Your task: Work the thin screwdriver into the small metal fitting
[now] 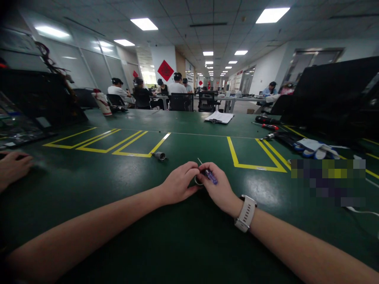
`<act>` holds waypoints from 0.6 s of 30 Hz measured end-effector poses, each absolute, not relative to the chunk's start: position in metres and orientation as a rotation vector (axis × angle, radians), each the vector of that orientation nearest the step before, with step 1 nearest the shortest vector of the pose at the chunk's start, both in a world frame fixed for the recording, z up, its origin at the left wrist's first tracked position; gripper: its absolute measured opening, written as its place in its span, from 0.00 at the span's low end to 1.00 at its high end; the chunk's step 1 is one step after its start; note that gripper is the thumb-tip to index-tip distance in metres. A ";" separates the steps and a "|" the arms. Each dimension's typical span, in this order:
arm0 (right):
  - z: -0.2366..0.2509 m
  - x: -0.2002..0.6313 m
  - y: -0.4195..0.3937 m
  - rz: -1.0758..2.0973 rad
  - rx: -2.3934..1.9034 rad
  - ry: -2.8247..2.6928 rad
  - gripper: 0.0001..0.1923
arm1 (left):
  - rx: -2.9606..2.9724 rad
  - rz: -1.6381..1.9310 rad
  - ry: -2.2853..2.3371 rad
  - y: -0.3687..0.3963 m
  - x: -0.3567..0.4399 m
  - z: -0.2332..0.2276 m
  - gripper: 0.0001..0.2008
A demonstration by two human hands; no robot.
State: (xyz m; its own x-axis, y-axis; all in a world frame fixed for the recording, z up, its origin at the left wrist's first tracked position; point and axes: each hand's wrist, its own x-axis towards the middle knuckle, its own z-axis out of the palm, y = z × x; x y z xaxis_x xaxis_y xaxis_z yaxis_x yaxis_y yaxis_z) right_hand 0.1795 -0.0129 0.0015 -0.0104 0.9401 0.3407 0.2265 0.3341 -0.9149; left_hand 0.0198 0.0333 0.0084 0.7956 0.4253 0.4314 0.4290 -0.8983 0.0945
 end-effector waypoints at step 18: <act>0.010 0.189 -0.018 1.005 -0.807 -0.926 0.13 | -3.407 -1.096 -0.972 0.052 0.018 0.000 0.17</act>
State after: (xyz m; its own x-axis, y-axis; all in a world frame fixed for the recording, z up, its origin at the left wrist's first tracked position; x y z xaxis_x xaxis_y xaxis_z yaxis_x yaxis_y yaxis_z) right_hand 0.1889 -0.0180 0.0103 0.2465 0.9346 0.2564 -0.3310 0.3298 -0.8841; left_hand 0.0184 0.0518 0.0004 0.7125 0.6026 0.3595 0.2850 -0.7167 0.6364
